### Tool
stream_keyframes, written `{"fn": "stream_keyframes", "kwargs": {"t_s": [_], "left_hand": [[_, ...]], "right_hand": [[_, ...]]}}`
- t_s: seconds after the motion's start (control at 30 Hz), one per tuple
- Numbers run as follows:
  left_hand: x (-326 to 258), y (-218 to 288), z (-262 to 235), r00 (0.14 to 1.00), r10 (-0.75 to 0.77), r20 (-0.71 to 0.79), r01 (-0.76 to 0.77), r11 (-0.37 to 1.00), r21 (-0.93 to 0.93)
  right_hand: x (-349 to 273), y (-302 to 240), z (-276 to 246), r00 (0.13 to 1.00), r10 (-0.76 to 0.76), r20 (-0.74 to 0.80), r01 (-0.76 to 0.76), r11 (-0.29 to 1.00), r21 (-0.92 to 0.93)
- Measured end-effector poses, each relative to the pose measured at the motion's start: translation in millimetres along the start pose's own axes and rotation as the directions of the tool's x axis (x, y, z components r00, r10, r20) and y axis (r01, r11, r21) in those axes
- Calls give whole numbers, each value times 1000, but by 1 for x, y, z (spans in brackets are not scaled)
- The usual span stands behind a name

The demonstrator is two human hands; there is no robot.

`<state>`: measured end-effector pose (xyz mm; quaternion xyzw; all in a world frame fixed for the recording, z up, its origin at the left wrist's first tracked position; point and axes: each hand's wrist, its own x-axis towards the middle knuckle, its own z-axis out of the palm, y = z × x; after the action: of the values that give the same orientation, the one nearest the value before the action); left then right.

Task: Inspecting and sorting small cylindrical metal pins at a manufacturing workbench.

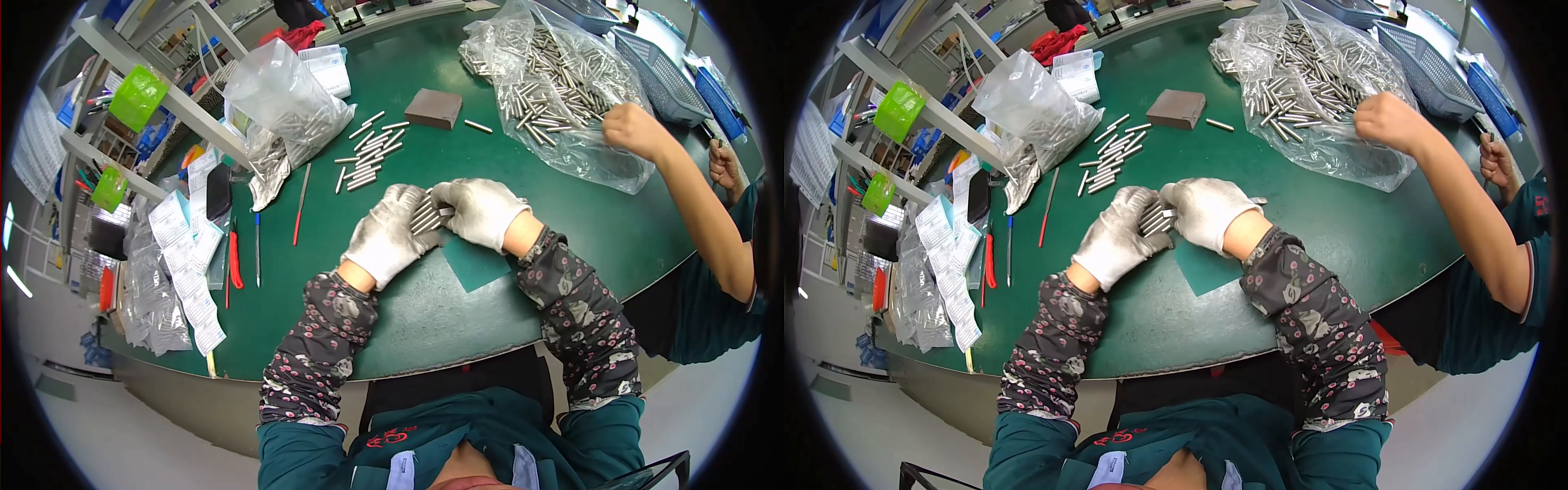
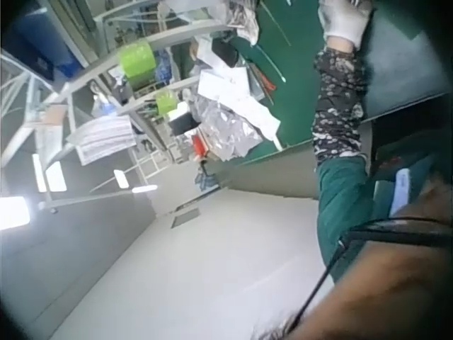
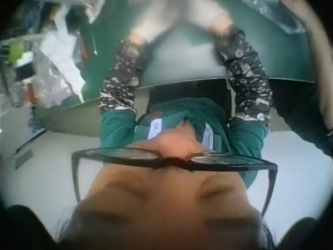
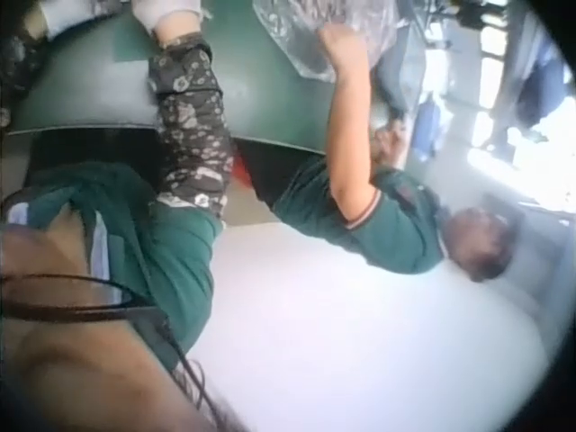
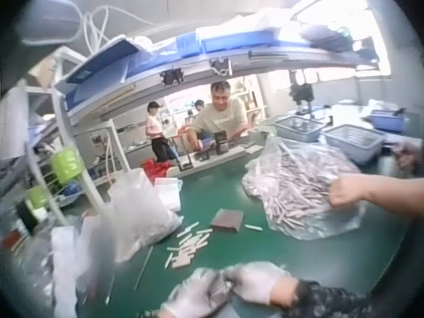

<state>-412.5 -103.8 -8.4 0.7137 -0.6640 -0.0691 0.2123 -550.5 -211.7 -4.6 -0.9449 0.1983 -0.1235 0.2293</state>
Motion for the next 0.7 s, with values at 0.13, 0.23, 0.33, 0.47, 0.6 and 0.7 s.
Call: {"fn": "stream_keyframes", "kwargs": {"t_s": [0.13,0.23,0.33,0.47,0.6,0.7], "left_hand": [[0,2,4,993,114,-16,-115,993,-17],[-1,-5,6,978,205,-44,-207,978,-32],[-1,0,5,978,203,-52,-205,978,-38],[-2,4,5,987,130,-92,-127,991,37],[3,4,8,987,51,-153,-43,998,56],[7,8,12,984,-54,-167,61,997,38]], "right_hand": [[-2,2,7,977,59,-204,-99,977,-188],[-1,9,12,983,32,-183,-69,977,-202],[0,13,14,980,62,-190,-98,978,-182],[-3,13,0,946,182,-267,-254,930,-267],[-6,11,-10,940,284,-188,-328,902,-280],[-4,-4,-11,941,336,36,-319,918,-234]]}}
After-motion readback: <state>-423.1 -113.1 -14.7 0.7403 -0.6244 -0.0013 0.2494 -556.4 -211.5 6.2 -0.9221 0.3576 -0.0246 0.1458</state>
